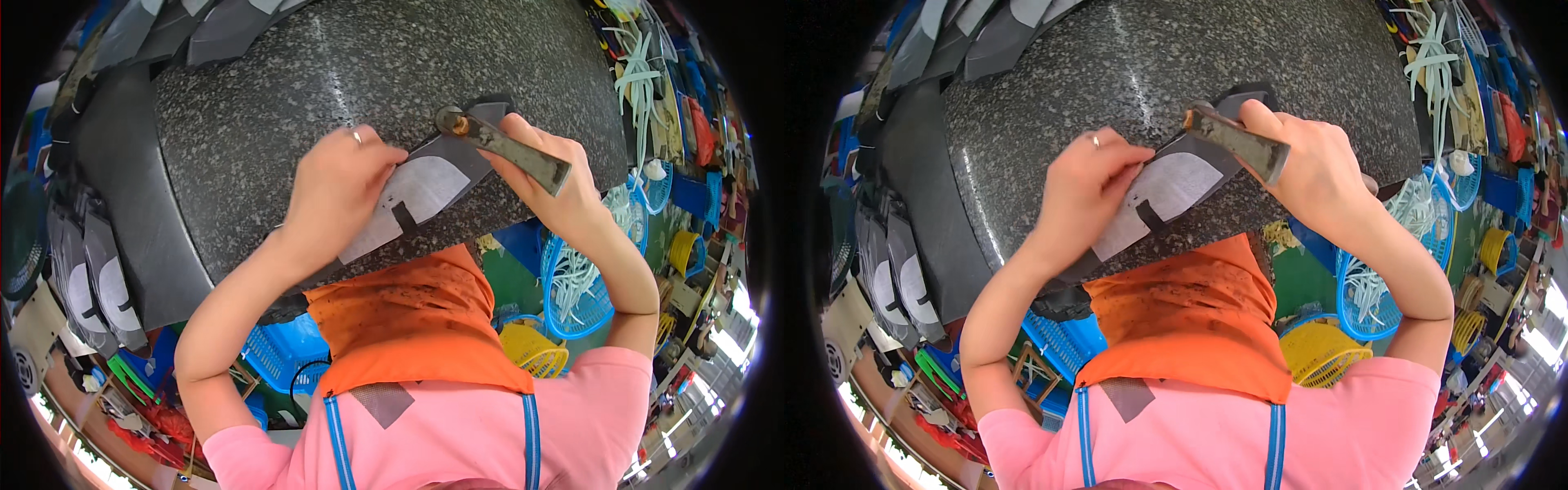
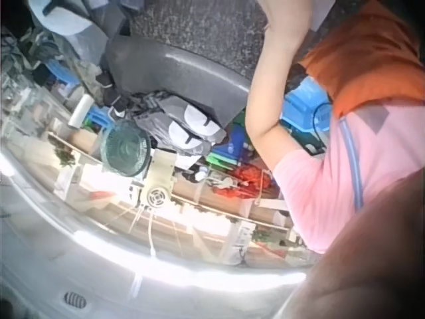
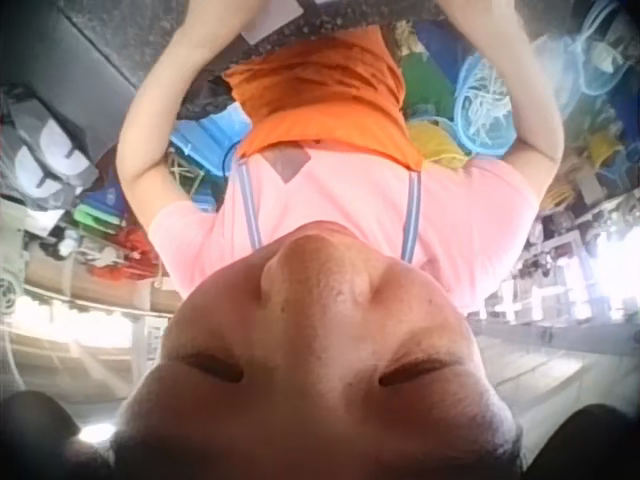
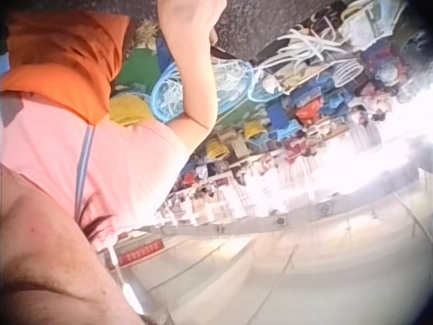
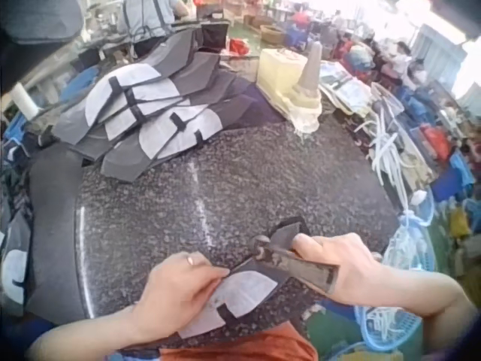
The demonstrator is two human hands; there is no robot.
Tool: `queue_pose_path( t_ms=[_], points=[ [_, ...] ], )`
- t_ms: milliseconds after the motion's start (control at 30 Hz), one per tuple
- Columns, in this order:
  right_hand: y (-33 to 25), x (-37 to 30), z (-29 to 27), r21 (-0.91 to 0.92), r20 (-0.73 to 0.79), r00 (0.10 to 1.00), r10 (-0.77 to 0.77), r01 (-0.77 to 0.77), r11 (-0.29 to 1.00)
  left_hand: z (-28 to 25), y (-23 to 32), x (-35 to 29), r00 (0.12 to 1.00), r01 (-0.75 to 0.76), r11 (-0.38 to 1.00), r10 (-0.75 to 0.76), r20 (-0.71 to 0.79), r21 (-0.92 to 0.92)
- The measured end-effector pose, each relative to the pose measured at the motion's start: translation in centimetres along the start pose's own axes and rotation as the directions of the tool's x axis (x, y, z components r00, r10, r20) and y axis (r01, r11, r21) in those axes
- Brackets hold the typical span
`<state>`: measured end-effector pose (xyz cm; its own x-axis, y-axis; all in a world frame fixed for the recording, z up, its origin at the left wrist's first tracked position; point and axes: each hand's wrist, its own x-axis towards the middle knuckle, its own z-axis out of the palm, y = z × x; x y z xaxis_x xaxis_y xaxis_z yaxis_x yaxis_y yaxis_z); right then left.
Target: The person hammers the edges of leather shoe parts and applies white adhesive strips to them on a granite work surface.
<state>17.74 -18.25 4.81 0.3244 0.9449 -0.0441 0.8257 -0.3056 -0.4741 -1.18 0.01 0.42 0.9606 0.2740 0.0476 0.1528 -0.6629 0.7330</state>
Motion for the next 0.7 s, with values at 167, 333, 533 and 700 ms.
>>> queue_pose_path(
  t_ms=[167,333,533,700],
  points=[
    [-0.8,0.7,-0.7,0.064,0.049,0.999,-0.019,0.016,0.998,0.9,0.8,-0.7,0.927,-0.351,0.833,0.373,0.035,0.427],
    [-2.1,1.4,-1.5,0.012,0.271,0.962,0.021,-0.025,1.000,-0.1,0.2,-0.5,0.974,-0.207,0.957,0.221,-0.049,0.203],
    [-1.7,0.6,-0.3,0.006,0.070,0.987,-0.141,0.141,0.990,1.0,0.7,-1.1,0.912,-0.302,0.842,0.392,-0.120,0.448],
    [-1.1,1.3,-1.2,-0.016,0.119,0.987,-0.111,0.113,0.993,1.0,0.1,0.7,0.901,-0.377,0.797,0.434,-0.014,0.472]
  ],
)
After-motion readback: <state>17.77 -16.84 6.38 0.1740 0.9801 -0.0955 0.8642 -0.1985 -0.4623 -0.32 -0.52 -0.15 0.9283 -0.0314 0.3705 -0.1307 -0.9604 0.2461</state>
